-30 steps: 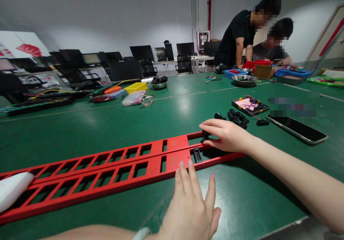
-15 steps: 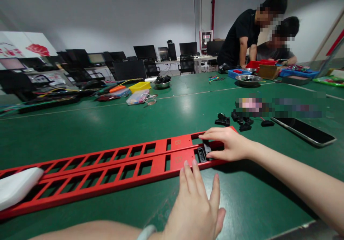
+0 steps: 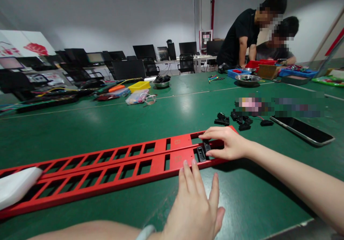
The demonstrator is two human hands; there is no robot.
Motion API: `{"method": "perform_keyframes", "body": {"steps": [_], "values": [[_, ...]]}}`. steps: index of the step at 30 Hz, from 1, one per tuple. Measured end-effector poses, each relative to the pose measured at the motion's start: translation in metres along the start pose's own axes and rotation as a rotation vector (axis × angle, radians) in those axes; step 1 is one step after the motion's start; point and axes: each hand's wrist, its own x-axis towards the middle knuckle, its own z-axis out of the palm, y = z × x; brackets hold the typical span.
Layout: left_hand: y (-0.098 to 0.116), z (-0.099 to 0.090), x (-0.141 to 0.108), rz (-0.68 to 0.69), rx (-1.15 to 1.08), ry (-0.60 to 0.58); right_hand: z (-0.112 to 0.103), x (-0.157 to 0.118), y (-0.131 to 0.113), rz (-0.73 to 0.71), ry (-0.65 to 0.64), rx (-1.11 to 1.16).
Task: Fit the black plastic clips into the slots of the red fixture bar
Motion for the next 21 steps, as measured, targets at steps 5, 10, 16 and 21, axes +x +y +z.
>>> {"method": "perform_keyframes", "body": {"steps": [5, 10, 16, 21], "values": [[0.0003, -0.0009, -0.0013, 0.004, 0.004, -0.006, 0.0000, -0.0006, 0.0015, -0.028, -0.020, 0.026], [0.0012, -0.0007, -0.0020, 0.009, 0.004, -0.011, 0.0009, -0.0015, 0.0029, -0.037, -0.024, 0.023], [0.0018, 0.0013, -0.0017, 0.009, 0.009, -0.026, 0.0002, -0.0011, 0.0006, -0.022, -0.033, 0.027], [0.0022, 0.0015, -0.0025, 0.009, 0.004, -0.028, -0.0001, -0.0001, -0.0011, -0.025, -0.052, 0.021]]}}
